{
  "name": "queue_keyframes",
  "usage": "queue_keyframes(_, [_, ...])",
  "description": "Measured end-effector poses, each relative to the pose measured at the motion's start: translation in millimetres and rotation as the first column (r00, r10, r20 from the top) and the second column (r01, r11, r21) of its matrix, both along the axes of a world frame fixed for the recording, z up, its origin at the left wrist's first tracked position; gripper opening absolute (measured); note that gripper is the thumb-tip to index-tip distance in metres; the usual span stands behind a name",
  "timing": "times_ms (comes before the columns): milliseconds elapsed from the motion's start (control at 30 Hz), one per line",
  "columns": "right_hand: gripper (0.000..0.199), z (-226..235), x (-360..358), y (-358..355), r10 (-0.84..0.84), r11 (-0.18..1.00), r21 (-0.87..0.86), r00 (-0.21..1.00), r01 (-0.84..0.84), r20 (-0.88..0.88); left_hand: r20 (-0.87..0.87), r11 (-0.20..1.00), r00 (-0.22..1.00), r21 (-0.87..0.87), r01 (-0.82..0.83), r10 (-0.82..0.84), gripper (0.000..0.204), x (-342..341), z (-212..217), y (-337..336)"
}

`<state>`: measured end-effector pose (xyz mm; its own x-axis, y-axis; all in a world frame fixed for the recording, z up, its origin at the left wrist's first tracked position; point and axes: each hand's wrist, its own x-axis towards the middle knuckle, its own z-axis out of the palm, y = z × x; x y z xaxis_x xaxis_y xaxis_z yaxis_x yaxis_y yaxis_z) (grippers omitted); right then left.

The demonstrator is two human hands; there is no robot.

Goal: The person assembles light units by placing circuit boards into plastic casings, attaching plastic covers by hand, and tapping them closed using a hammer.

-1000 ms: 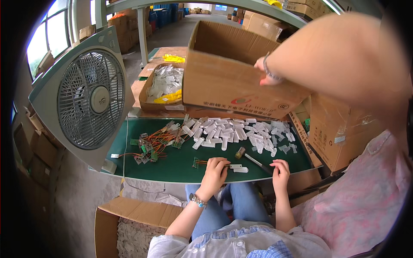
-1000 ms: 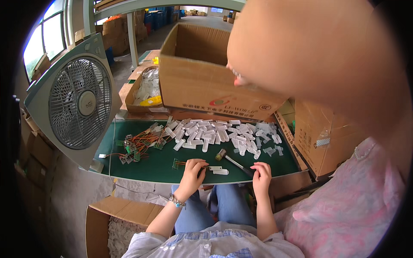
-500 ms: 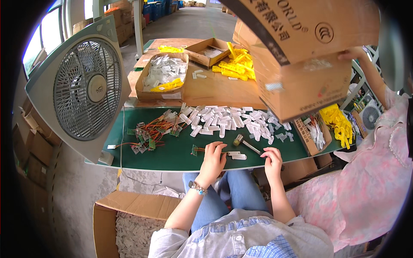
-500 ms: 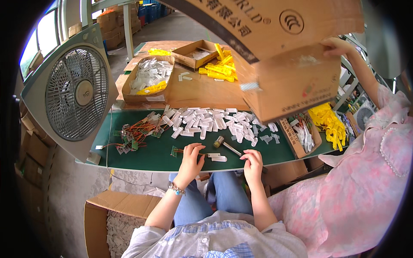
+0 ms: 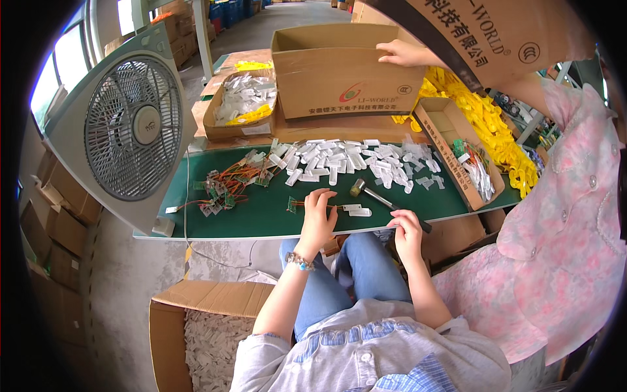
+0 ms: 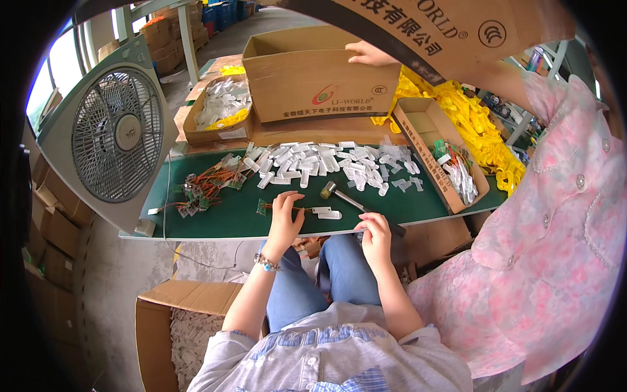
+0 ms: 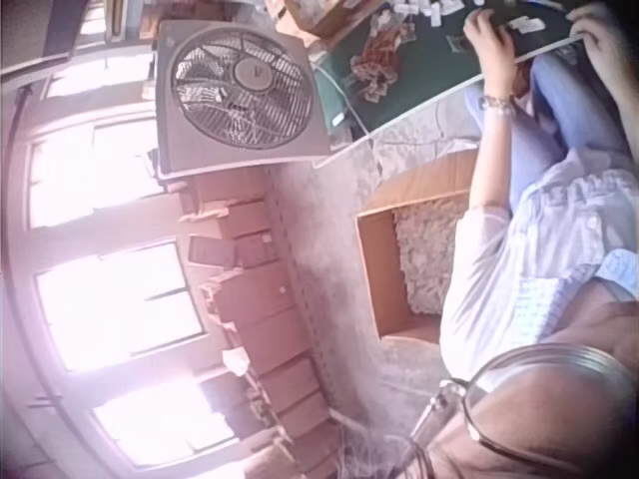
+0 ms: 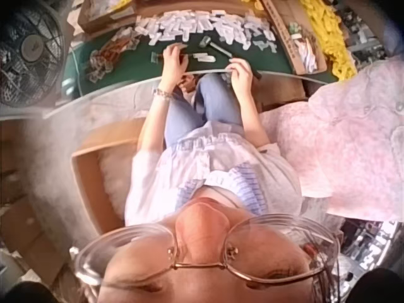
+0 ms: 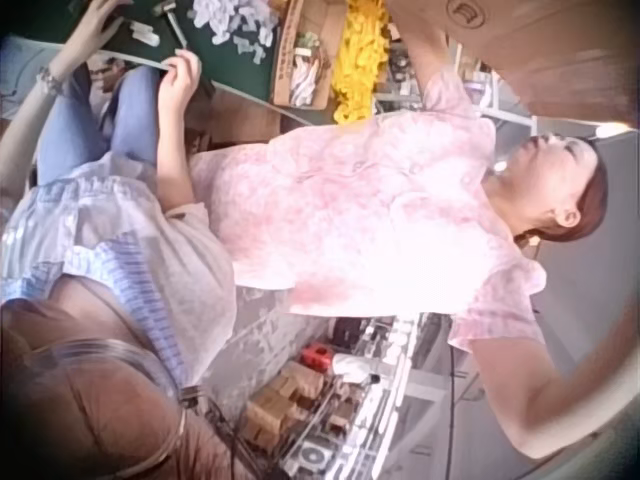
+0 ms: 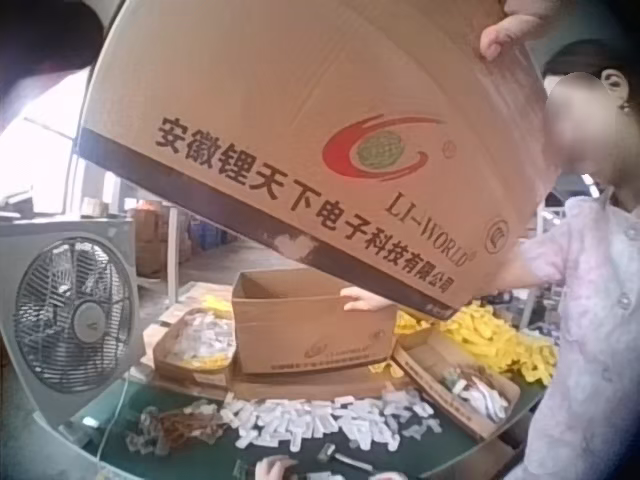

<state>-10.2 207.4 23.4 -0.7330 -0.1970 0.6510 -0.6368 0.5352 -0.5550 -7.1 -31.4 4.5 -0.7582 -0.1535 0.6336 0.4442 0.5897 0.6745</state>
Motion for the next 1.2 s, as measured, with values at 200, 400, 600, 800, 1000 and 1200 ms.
queue_keyframes(200, [0.026, -8, 4, 1, 0.036, 0.999, -0.019, 0.999, -0.036, 0.015, 0.013, 1.000, 1.000, 0.010, -0.012, 0.012, 0.038, -2, 0, 2])
queue_keyframes(400, [0.030, -3, -6, -5, 0.009, 0.993, 0.115, 0.998, -0.001, -0.067, -0.001, 0.998, 0.999, -0.038, -0.054, 0.054, 0.036, -2, -4, -1])
queue_keyframes(600, [0.046, -15, -33, 10, -0.235, 0.880, 0.406, 0.969, 0.245, -0.076, -0.018, 0.997, 0.998, -0.038, -0.069, 0.068, 0.031, -2, -5, 2])
queue_keyframes(800, [0.039, -24, -40, 17, -0.223, 0.859, 0.455, 0.972, 0.235, -0.079, 0.000, 0.997, 0.999, -0.059, -0.048, 0.048, 0.027, -3, -5, 1])
queue_keyframes(1000, [0.033, -17, -40, 21, -0.202, 0.881, 0.408, 0.970, 0.240, -0.134, -0.008, 0.997, 0.999, -0.064, -0.040, 0.039, 0.023, -2, -1, 2])
queue_keyframes(1200, [0.034, -22, -39, 18, -0.192, 0.891, 0.389, 0.971, 0.234, -0.146, 0.020, 0.997, 0.999, -0.077, -0.031, 0.033, 0.023, 1, -3, 2])
